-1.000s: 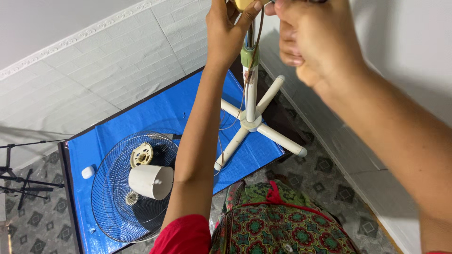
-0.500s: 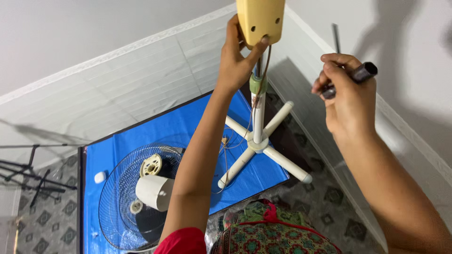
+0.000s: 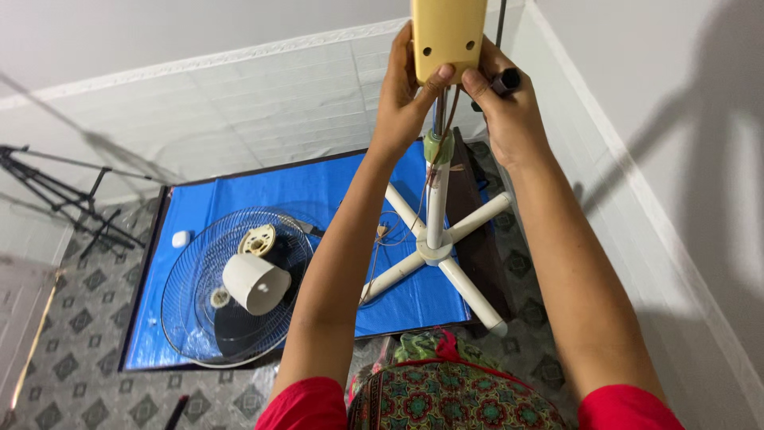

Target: The person secures the yellow control box to the fan stand using a screwdriver. They insert screws into the box and tighten them while holding the box steady against the stand.

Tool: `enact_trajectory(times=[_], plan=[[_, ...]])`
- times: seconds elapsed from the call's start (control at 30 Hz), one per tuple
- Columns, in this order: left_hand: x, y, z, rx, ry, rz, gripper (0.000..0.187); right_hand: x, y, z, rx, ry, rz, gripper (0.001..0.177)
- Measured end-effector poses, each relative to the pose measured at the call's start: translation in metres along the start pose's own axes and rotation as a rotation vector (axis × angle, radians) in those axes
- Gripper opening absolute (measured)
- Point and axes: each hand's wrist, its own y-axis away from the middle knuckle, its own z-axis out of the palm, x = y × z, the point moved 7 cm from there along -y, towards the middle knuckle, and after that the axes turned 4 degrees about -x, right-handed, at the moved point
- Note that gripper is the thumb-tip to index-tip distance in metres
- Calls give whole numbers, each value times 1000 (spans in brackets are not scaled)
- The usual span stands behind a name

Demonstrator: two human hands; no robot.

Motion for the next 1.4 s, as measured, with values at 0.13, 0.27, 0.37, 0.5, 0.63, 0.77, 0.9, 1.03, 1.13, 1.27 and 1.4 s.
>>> enact_trajectory(times=[0.13, 0.27, 0.37, 0.5, 0.63, 0.77, 0.9, 1.03, 1.13, 1.27, 1.4], plan=[[-7, 0, -7, -4, 79, -62, 75, 7, -4, 2, -4, -7, -58, 61], [-4, -3, -6, -61, 245, -130, 80, 11, 3, 5, 91, -38, -37, 65], [-1, 1, -3, -79, 251, -176, 79, 9, 10, 7, 102, 3, -70, 66], [-1, -6, 2, -46, 217, -173, 82, 16, 3, -2, 133, 61, -33, 71], [-14, -1, -2, -103, 112, -126, 84, 36, 11, -14, 83, -21, -50, 69], [-32, 16, -38, -197, -209, -139, 71, 48, 12, -24, 86, -34, -54, 58], [-63, 66, -112, 1, -246, -287, 54, 52, 21, -34, 114, -67, -75, 52], [-112, 163, -210, 350, -774, -623, 36, 58, 38, -44, 175, -122, -67, 47], [-166, 240, -251, 377, -977, -820, 28, 62, 49, -57, 217, -166, -50, 37], [-245, 319, -272, 178, -1106, -1003, 30, 65, 70, -72, 239, -111, 83, 37], [-284, 340, -260, -122, -1387, -836, 27, 51, 98, -74, 165, 85, 71, 42]])
